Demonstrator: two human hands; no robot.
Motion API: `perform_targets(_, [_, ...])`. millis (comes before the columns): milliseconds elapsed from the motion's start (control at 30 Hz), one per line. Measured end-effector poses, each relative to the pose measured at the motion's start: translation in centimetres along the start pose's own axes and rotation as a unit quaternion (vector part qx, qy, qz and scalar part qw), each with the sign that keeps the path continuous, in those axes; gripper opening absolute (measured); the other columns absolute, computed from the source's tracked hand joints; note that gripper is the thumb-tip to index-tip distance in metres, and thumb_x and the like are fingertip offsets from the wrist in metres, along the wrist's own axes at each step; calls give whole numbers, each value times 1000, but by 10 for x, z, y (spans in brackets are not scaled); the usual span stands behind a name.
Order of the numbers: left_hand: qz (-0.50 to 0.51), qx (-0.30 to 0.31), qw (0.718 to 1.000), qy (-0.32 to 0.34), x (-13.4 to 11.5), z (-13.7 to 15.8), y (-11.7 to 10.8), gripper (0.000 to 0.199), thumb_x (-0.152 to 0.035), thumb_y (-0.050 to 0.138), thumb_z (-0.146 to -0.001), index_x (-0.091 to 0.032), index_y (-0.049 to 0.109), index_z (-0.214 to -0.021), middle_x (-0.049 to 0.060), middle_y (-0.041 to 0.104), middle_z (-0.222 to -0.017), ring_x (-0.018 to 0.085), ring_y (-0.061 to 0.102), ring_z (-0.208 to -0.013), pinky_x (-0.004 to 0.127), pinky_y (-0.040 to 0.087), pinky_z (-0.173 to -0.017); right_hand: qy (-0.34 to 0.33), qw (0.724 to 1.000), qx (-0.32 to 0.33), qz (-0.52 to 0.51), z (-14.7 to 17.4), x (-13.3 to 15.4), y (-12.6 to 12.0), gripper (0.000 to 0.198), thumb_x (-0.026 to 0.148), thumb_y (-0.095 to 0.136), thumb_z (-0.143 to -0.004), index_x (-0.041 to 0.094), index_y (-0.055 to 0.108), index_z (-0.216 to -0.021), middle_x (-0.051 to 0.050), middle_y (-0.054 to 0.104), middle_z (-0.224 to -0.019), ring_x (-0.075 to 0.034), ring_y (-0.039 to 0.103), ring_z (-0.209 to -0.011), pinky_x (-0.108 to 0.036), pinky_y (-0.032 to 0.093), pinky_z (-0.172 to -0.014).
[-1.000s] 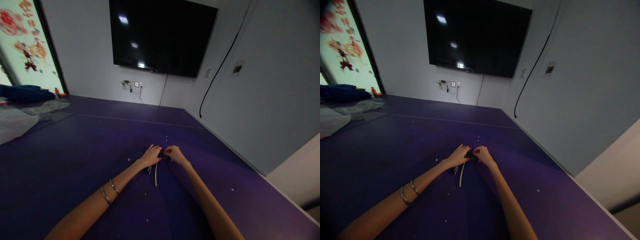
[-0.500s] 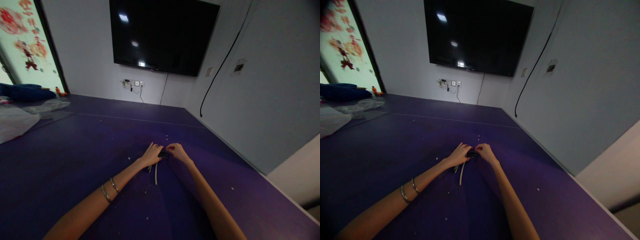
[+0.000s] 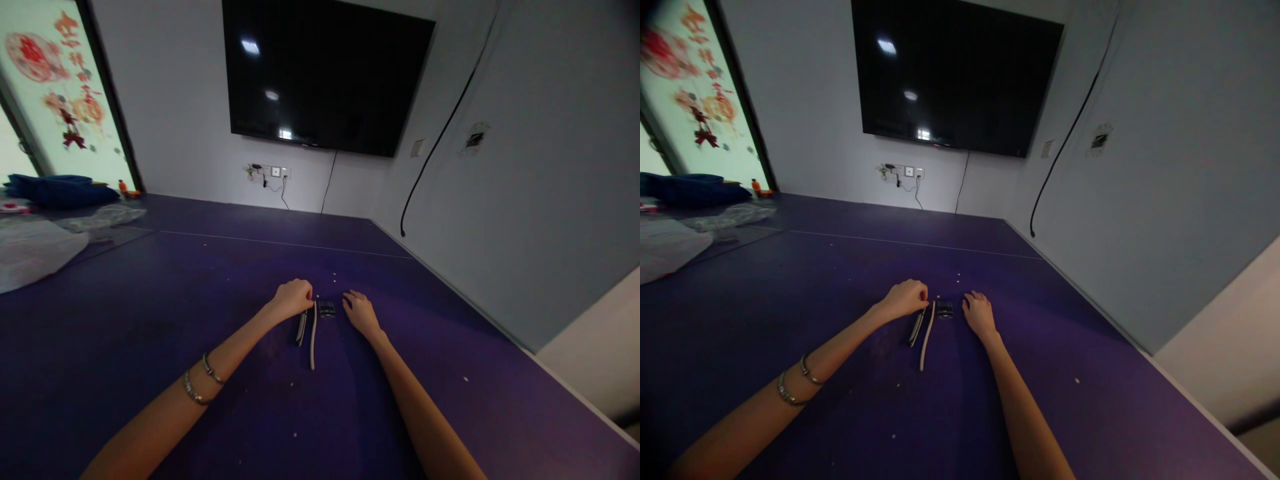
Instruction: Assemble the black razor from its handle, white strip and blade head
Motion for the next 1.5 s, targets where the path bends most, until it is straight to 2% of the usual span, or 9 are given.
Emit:
perform_targets(200, [-26,79,996,-40,0,13,6,17,-29,55,-69,-18,67,-74,9,68,-82,23,63,-75,32,47,-65,2,1000,-10,-2,0,-2,2,36,29,40,-86,16,62,-111,-13,57,-120,-21,48,-114,-32,34,-95])
perform_targets(533, [-20,92,994,-58,8,37,33,33,-47,51,-74,-18,64,-73,10,67,-80,24,64,-77,34,47,-67,12,1000,-13,0,-2,-2,3,35,28,42,-84,17,63,-110,-12,59,-118,-21,50,-112,-32,35,-95])
perform_targets(800, [8,77,995,-63,6,46,48,26,-39,50,-76,-18,64,-78,11,67,-85,24,64,-80,32,47,-67,15,1000,-12,-10,-1,-2,3,34,26,42,-84,17,62,-110,-12,58,-120,-21,50,-113,-32,35,-95])
perform_targets(967, [39,58,995,-66,9,46,57,22,-35,51,-76,-17,64,-75,9,67,-82,21,63,-77,27,45,-63,44,988,-26,-145,-3,-5,1,30,23,50,-78,16,66,-103,-12,60,-116,-22,50,-113,-33,33,-98])
perform_targets(1167, [95,4,994,-60,14,49,51,30,-34,47,-80,-14,63,-65,7,63,-66,15,59,-62,24,39,-58,82,965,-67,-240,-6,-10,-18,33,21,47,-77,14,64,-104,-11,65,-106,-22,58,-100,-38,42,-91])
perform_targets(1267, [109,-33,991,-70,13,50,42,34,-37,45,-82,-13,63,-65,6,62,-63,14,57,-59,24,37,-58,89,942,-64,-317,-6,10,-25,31,24,49,-77,13,63,-102,-10,66,-100,-20,62,-92,-36,49,-82])
perform_targets(1400, [121,-87,987,-61,4,50,32,31,-35,45,-82,-13,64,-70,6,64,-66,14,57,-61,24,38,-59,93,885,6,-457,0,58,-31,26,27,56,-77,11,64,-95,-8,69,-84,-15,65,-73,-26,55,-66])
perform_targets(1467, [126,-101,986,-51,-1,49,31,29,-34,46,-82,-13,64,-73,6,65,-69,15,59,-63,25,38,-60,139,788,86,-594,6,79,-33,22,26,62,-73,12,64,-91,-8,68,-81,-13,65,-68,-26,55,-65])
perform_targets(1500, [127,-106,985,-46,-3,49,31,28,-34,46,-83,-13,64,-74,7,65,-70,15,59,-64,25,39,-61,154,750,112,-633,9,88,-35,20,24,63,-72,13,64,-88,-7,68,-79,-12,64,-65,-25,54,-64])
Point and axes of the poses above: each hand's wrist, its own z-axis away from the middle knuckle, its own y-axis out of the palm, x = y × z, the point moved 2 cm from there along -z, towards the middle knuckle
